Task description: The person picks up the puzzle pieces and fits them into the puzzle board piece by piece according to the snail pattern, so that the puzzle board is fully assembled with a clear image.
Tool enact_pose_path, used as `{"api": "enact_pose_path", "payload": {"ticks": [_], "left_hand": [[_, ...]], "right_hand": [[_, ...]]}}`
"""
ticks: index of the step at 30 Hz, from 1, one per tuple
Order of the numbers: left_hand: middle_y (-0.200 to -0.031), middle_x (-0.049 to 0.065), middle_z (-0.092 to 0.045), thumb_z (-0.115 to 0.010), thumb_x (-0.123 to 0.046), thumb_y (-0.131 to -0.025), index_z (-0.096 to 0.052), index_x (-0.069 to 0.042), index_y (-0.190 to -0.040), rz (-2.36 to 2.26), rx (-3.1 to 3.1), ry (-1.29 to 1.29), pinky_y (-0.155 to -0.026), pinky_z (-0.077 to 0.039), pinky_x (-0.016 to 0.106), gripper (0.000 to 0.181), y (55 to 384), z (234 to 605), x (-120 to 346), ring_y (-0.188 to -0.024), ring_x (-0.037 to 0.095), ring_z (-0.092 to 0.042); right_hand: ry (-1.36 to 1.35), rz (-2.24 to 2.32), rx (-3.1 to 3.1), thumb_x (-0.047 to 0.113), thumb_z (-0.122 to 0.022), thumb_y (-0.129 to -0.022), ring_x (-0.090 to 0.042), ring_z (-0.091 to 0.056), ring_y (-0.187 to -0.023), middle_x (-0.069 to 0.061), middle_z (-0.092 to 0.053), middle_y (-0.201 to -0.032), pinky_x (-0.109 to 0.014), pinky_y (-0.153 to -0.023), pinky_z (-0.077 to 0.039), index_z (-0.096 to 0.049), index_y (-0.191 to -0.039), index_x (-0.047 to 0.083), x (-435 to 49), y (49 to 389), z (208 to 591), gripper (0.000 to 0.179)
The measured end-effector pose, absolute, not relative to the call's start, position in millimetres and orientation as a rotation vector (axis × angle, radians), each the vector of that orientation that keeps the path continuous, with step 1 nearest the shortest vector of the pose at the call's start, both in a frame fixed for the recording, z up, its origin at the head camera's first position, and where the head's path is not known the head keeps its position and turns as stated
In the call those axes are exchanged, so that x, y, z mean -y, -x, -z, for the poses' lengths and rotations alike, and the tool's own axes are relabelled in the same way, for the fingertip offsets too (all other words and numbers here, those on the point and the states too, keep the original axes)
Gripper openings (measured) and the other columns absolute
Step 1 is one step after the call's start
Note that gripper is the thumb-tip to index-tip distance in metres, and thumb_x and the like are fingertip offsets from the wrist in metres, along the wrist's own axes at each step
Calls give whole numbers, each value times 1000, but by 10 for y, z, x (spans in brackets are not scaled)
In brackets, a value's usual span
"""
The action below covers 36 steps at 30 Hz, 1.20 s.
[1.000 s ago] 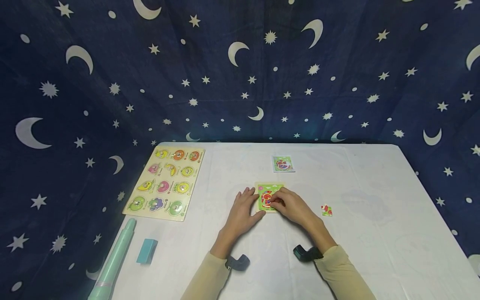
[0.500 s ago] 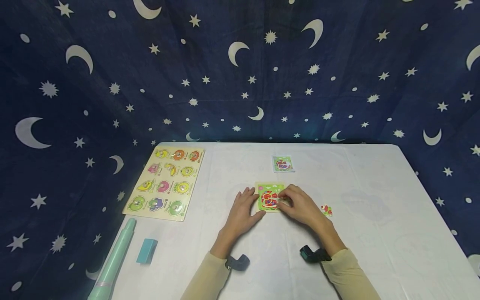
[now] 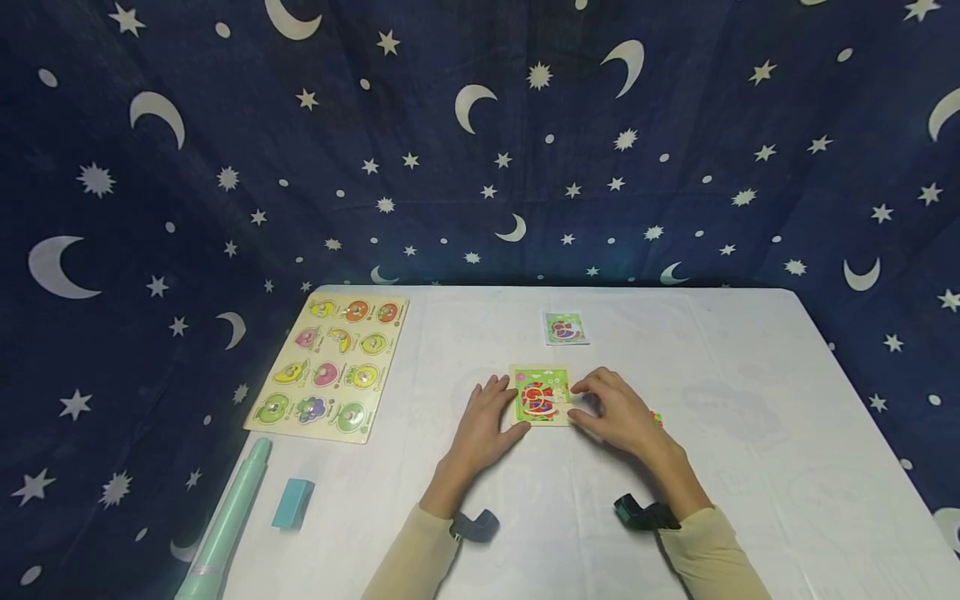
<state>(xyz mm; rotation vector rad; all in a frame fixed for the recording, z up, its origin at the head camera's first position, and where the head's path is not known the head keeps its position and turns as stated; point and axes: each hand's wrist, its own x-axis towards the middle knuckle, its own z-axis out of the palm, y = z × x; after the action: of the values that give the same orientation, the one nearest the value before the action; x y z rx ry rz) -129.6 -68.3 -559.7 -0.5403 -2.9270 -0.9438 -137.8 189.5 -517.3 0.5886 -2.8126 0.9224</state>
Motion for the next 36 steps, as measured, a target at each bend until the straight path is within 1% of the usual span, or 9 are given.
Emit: {"api": "enact_pose_path", "payload": {"ticks": [8,16,25,36], "left_hand": [[-156,12,-46,-68,-45,-91,-57,-7,-139,959,2915,548,-129,-19,44,62,1292,5592,685,-151,28,-35],[-155,12,-47,-68,-45,-90,-57,-7,-139,961,2911,552,-129,-20,44,62,1293,5595,680,-150,29,-35],[-152,15,-50,-71,-42,-89,-59,-6,-136,952,2853,576,-125,-26,50,60,1290,5613,683,-146,33,-41],[-155,12,-48,-69,-44,-90,-57,-8,-139,937,2904,551,-128,-21,45,62,1291,5585,680,-150,29,-37]], "right_hand": [[-576,-910,2827,24,-84,-79,-17,-53,-95,-5,-64,-105,-39,-83,-48,-71,-107,10,-2047,1356,5139,34],[-526,-888,2847,23,-84,-78,-21,-53,-101,-4,-63,-109,-43,-89,-46,-70,-110,9,-2228,1317,5128,37],[-483,-865,2821,19,-84,-77,-24,-53,-101,-6,-63,-110,-43,-88,-41,-70,-110,8,-2411,1266,5188,37],[-399,-821,2850,20,-83,-79,-31,-52,-105,-12,-61,-112,-50,-88,-43,-69,-112,6,-2653,1185,5245,39]]}}
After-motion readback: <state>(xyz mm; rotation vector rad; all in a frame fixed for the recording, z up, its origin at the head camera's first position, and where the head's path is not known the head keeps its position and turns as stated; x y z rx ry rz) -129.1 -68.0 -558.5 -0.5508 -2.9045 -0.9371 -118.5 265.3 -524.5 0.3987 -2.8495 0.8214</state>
